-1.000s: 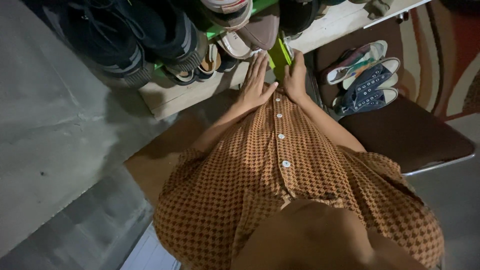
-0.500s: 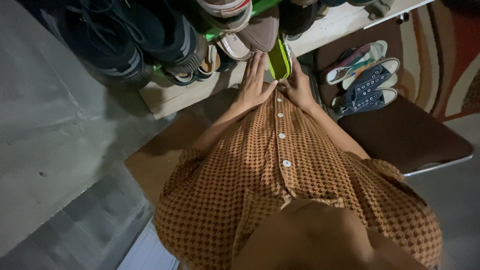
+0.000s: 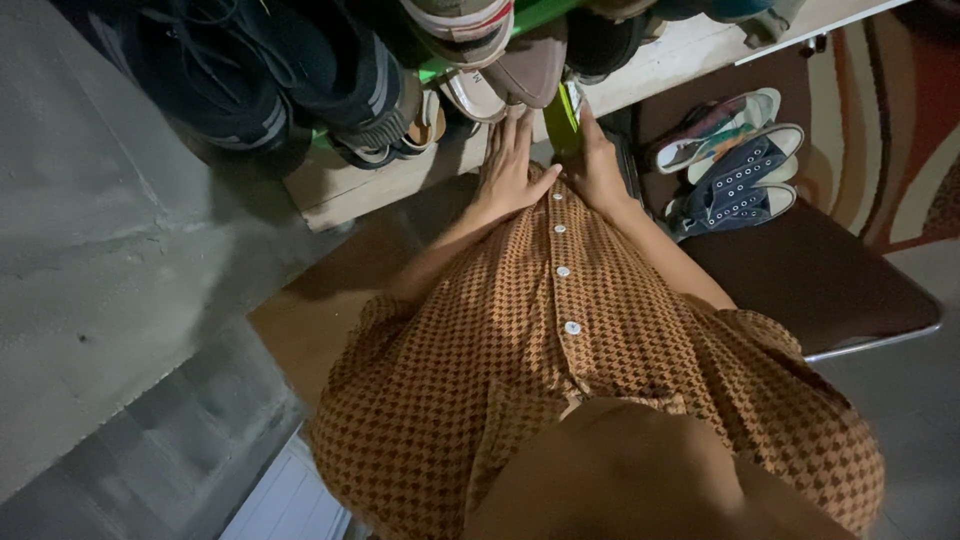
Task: Cleaning shoe insoles and the exterior of shoes with a cloth.
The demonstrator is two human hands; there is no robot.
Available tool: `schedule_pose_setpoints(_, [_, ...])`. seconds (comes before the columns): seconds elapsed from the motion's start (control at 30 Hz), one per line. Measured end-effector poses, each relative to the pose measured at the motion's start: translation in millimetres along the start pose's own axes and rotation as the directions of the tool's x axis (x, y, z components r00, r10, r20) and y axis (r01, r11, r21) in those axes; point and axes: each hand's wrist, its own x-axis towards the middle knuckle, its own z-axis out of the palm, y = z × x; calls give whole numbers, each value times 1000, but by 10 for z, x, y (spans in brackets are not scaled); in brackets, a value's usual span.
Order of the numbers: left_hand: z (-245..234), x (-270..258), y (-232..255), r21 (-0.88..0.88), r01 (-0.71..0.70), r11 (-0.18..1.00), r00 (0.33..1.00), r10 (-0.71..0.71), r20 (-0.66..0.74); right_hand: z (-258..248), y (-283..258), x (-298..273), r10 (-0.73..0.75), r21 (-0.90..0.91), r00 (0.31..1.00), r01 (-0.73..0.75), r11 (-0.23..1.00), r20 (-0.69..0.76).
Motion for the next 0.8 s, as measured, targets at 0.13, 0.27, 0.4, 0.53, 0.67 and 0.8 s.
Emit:
schedule_pose_setpoints(0.13, [134, -67, -103, -29, 21, 999, 1000, -21, 1, -166, -204, 38, -53, -22, 998, 53, 998, -25])
schedule_pose_setpoints(0.27, [239, -150, -237, -87, 39, 995, 999, -42, -30, -211, -146, -4, 66, 45, 997, -67, 997, 35])
schedule_pose_setpoints(0.4, [365, -185, -383, -55, 32, 998, 998, -35, -60, -178, -57, -50, 71, 11, 997, -70, 997, -12])
schedule_pose_setpoints(0.53, [258, -143, -293, -29, 90, 995, 996, -90, 2, -185, -170, -41, 103, 76, 994, -101, 992, -23])
schedule_pose_setpoints(0.67, [295, -105, -416, -38, 156, 987, 986, -153, 65, -124, -61, -61, 73, 28, 997, -72, 997, -41])
schedule_pose_setpoints(0.8, [184, -70, -377, -156, 207, 966, 978, -197, 75, -77, -65, -63, 102, 123, 994, -95, 988, -49])
